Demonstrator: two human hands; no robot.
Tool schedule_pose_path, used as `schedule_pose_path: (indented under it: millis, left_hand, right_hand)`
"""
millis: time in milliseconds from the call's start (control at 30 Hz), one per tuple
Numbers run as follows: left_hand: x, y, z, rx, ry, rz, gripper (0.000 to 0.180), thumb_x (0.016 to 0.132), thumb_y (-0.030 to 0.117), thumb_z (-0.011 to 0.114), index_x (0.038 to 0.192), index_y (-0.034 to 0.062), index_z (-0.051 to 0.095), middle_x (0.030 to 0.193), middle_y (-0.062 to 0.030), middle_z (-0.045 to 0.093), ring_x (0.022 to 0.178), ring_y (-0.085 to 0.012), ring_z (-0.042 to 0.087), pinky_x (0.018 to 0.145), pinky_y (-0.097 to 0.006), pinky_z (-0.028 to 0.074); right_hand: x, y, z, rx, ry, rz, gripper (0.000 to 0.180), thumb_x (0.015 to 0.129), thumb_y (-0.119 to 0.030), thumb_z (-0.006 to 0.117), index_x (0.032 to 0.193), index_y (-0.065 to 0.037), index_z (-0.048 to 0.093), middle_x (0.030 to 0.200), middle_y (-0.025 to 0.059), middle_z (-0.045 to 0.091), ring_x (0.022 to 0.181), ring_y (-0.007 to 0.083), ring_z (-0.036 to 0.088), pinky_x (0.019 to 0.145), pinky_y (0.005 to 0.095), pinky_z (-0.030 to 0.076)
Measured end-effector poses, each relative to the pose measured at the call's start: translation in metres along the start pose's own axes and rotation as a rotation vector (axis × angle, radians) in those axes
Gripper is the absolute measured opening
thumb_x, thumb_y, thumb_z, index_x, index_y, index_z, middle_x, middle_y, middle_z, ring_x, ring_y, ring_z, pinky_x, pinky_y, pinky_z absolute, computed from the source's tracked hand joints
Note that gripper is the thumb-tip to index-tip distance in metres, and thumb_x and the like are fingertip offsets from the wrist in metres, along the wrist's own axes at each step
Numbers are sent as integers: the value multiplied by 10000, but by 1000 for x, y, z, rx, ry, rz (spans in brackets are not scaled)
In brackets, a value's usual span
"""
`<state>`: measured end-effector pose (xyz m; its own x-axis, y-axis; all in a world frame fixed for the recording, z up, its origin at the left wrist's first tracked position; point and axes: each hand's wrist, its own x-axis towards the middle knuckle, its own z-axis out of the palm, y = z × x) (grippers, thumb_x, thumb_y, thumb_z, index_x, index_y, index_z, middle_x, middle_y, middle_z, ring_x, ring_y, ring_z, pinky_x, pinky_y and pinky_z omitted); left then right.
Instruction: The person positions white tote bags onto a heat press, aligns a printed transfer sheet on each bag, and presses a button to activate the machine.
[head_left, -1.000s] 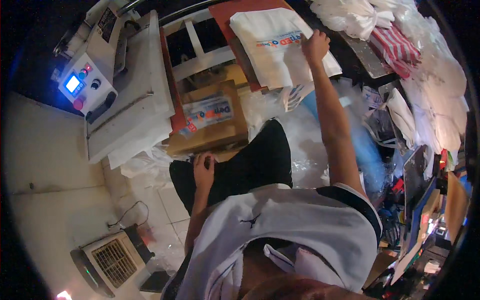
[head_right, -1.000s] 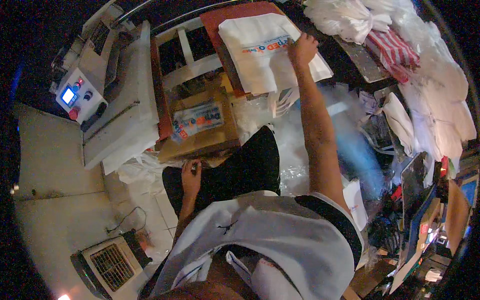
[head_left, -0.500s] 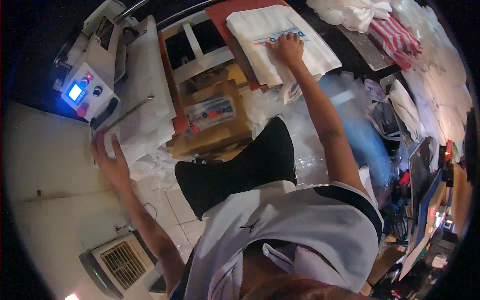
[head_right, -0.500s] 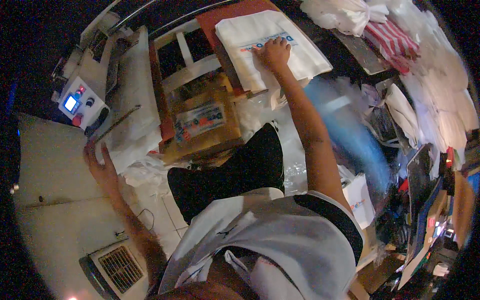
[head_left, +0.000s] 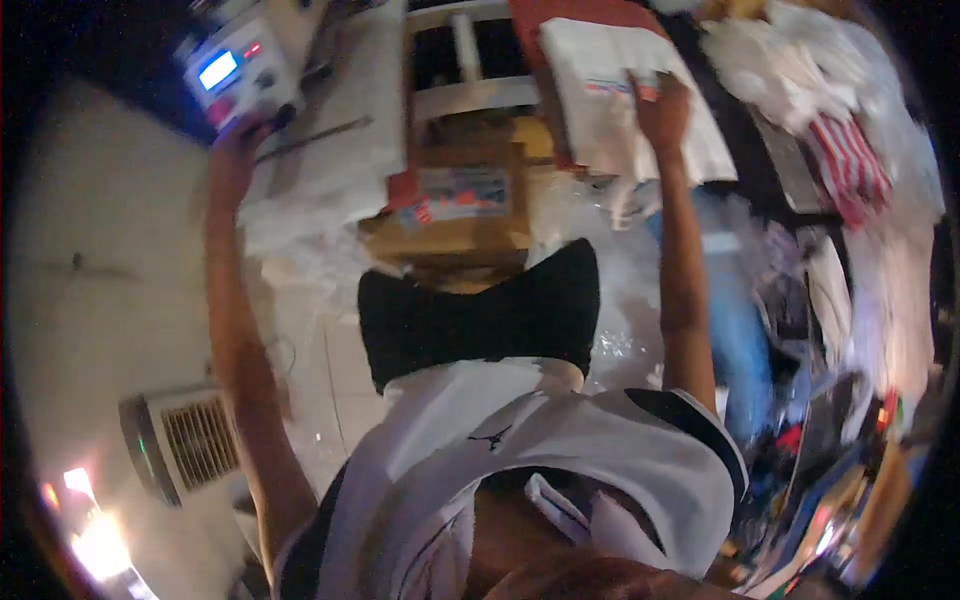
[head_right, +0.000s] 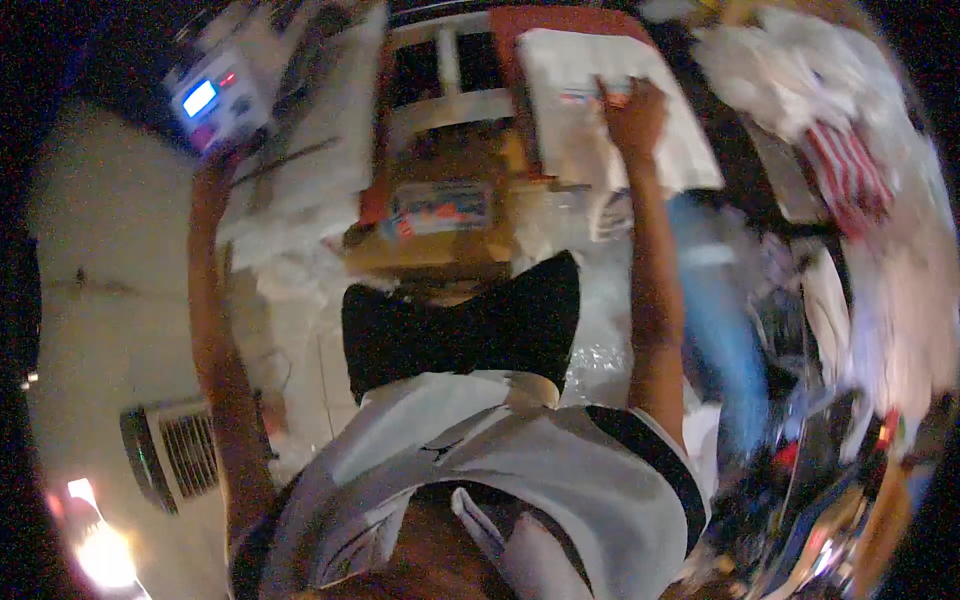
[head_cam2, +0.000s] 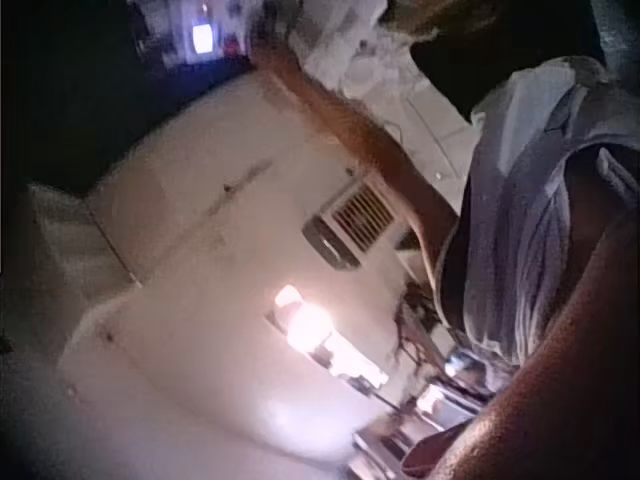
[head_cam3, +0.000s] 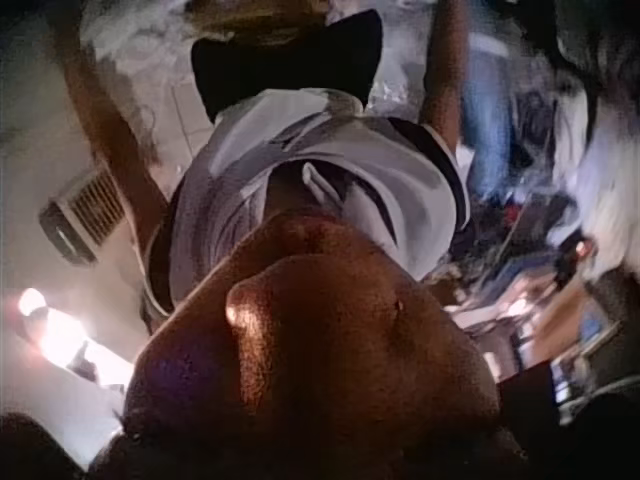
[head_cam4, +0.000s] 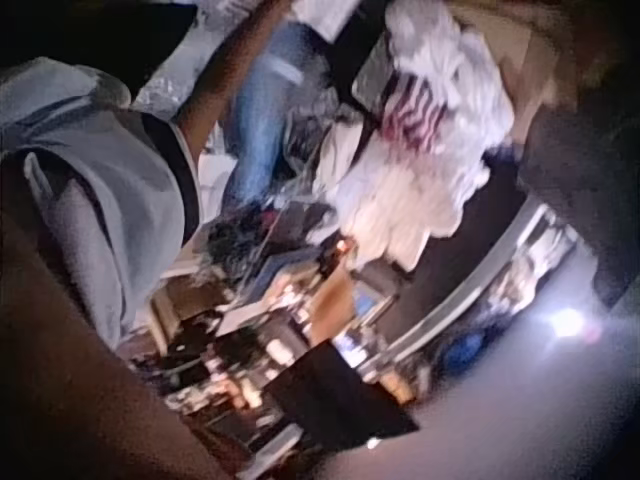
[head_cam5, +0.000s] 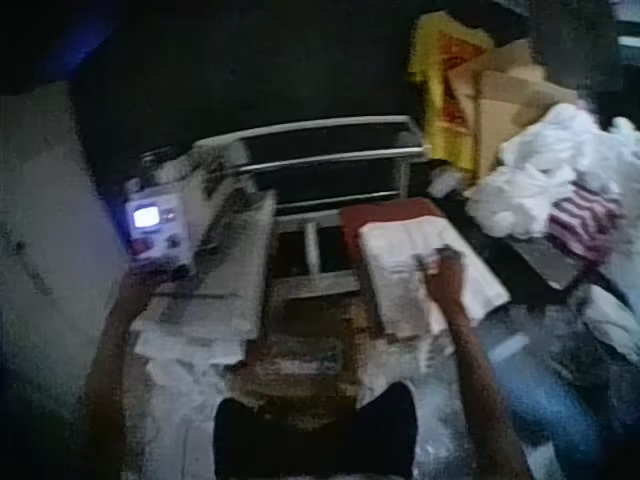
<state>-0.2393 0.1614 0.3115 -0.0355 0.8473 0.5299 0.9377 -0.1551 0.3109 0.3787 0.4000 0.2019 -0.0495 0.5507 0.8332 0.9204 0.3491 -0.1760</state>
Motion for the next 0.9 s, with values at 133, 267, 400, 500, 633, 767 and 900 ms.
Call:
schedule_pose_path:
  millis: [133,267,400,500,633,767,900]
  left_hand:
    - [12,27,9,-14,39,90,250,909,217,674,1100,58,699,1036,-141,700,996,-331,650,895,-395,499]
    - [8,72,42,70,175,92,233,875,199,689,1071,74,705,1022,-133,701,970,-347,642,881,-425,495]
    - [14,135,73,-32,365,125,217,826,172,703,1019,73,705,1001,-144,688,960,-351,634,840,-435,493]
    - [1,203,111,-102,501,91,191,805,115,681,979,38,691,1047,-180,648,992,-364,622,849,-438,491]
    - [-75,251,110,-491,132,17,169,827,116,671,966,20,684,1043,-163,630,982,-349,607,862,-449,491]
    - [-126,231,68,-658,71,-141,151,902,147,663,981,24,700,1023,-118,668,993,-280,637,901,-358,491]
    - [-144,180,54,-649,62,-343,164,918,174,660,977,27,704,984,-97,699,922,-217,670,852,-332,509]
  right_hand:
    - [26,-52,-61,119,74,-26,372,884,-373,726,1000,-23,683,999,179,674,959,355,613,888,430,458]
    - [46,-132,-102,607,-176,129,279,930,-260,678,1076,-23,686,1057,127,676,962,249,660,855,363,519]
    - [64,-235,-98,903,-249,-110,303,953,-272,630,1131,-33,681,1038,145,706,957,241,694,835,375,552]
    - [70,-306,-63,708,-176,-370,405,931,-427,613,1037,-44,693,1005,173,707,910,346,698,806,472,558]
    - [57,-314,-54,261,-481,-328,463,957,-497,528,998,-58,671,955,186,694,889,402,672,775,475,538]
    - [36,-279,-62,83,-422,-350,431,950,-476,529,1005,-76,678,938,196,696,881,417,670,768,488,539]
    - [38,-232,-58,56,-322,-343,331,926,-376,560,977,-73,683,918,186,706,873,411,672,766,485,537]
